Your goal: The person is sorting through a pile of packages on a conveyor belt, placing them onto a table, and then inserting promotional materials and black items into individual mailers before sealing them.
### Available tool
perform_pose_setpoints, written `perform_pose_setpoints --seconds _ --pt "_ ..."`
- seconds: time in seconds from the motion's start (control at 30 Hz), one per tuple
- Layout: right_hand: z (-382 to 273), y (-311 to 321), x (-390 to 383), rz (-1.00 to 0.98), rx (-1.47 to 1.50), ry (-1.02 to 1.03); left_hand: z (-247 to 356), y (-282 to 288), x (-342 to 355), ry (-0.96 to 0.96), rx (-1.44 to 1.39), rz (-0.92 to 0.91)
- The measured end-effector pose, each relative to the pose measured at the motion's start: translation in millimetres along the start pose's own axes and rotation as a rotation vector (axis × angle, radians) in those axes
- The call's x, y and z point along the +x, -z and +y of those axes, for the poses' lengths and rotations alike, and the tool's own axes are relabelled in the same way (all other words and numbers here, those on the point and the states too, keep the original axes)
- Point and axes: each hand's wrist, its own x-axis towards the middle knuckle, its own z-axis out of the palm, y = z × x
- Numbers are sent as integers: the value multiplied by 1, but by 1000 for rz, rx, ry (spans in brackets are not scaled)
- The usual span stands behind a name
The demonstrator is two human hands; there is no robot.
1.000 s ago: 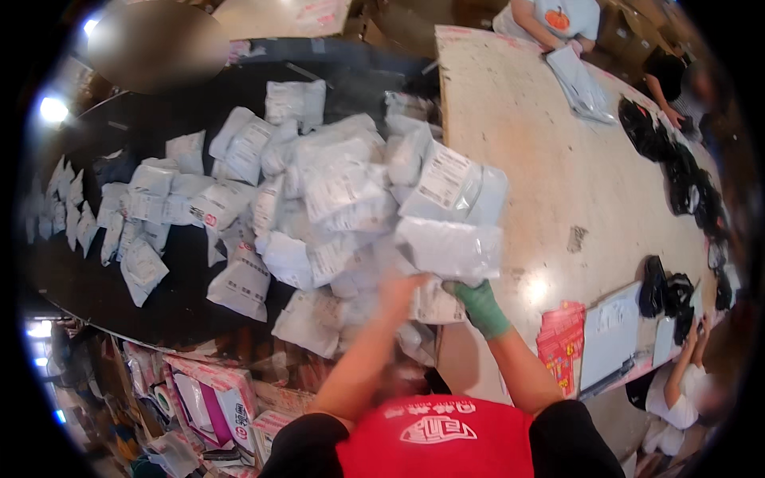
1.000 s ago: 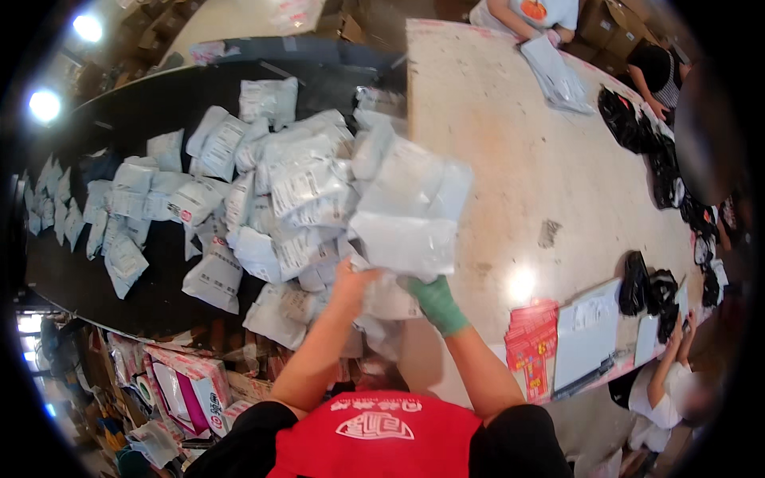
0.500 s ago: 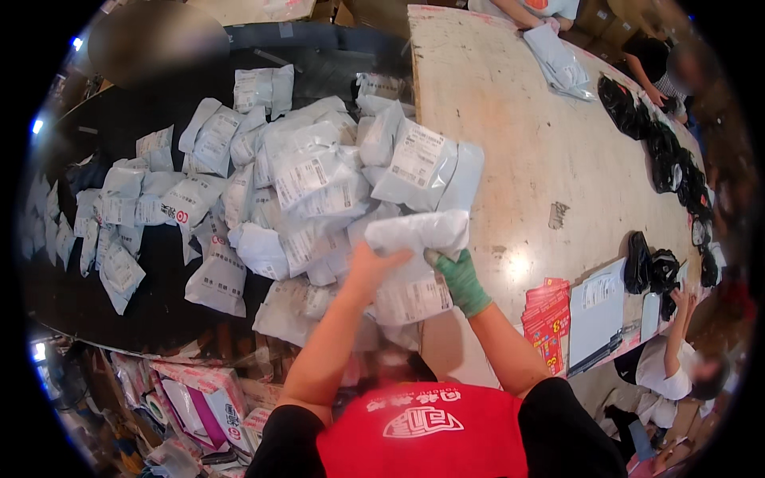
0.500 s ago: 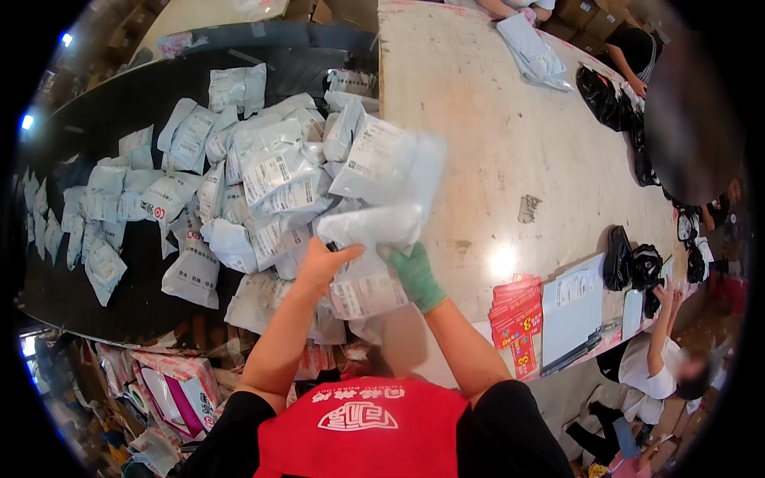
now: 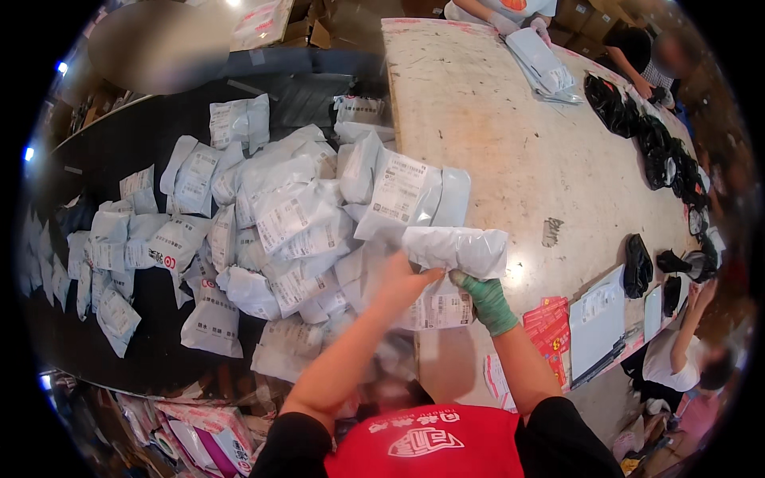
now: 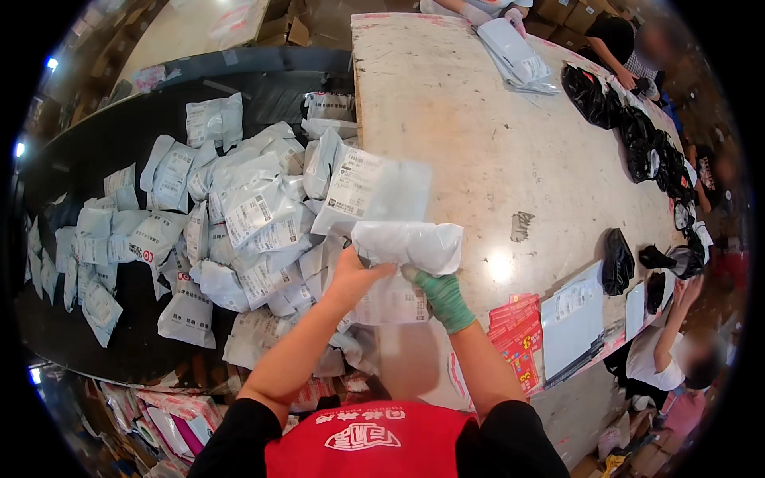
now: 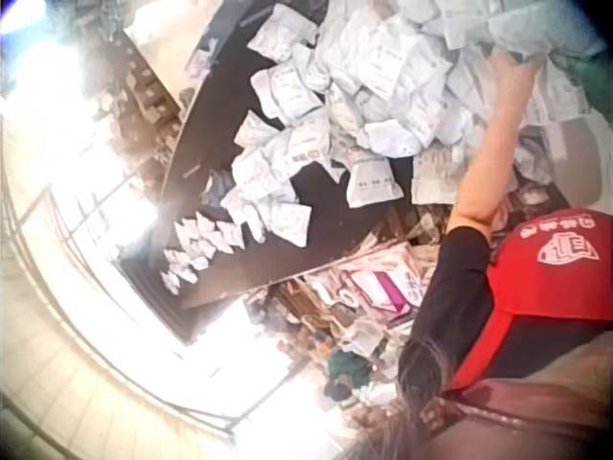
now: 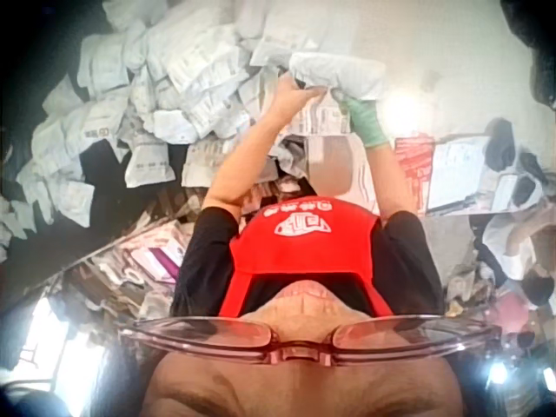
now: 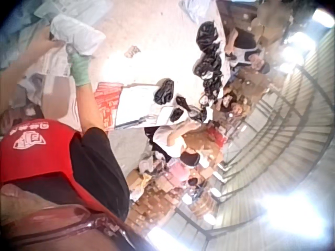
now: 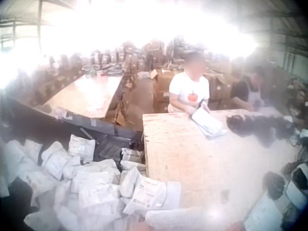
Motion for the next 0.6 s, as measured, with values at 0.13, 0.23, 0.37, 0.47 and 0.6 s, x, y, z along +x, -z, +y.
perform_pose_setpoints --seconds 0.13,0.23,0.37,0.47,0.6 --pt "15 15 4 -22 10 -111 10 -9 -3 30 -109 7" --pt "13 14 2 -12 35 -113 -1 -9 -2 78 -133 -18" --pt "13 13 3 -7 40 -110 -7 4 1 159 -172 -95" --pt "13 1 3 43 129 -61 7 11 3 191 -69 -130" --pt "11 -3 2 32 119 -83 0 8 1 146 59 -19"
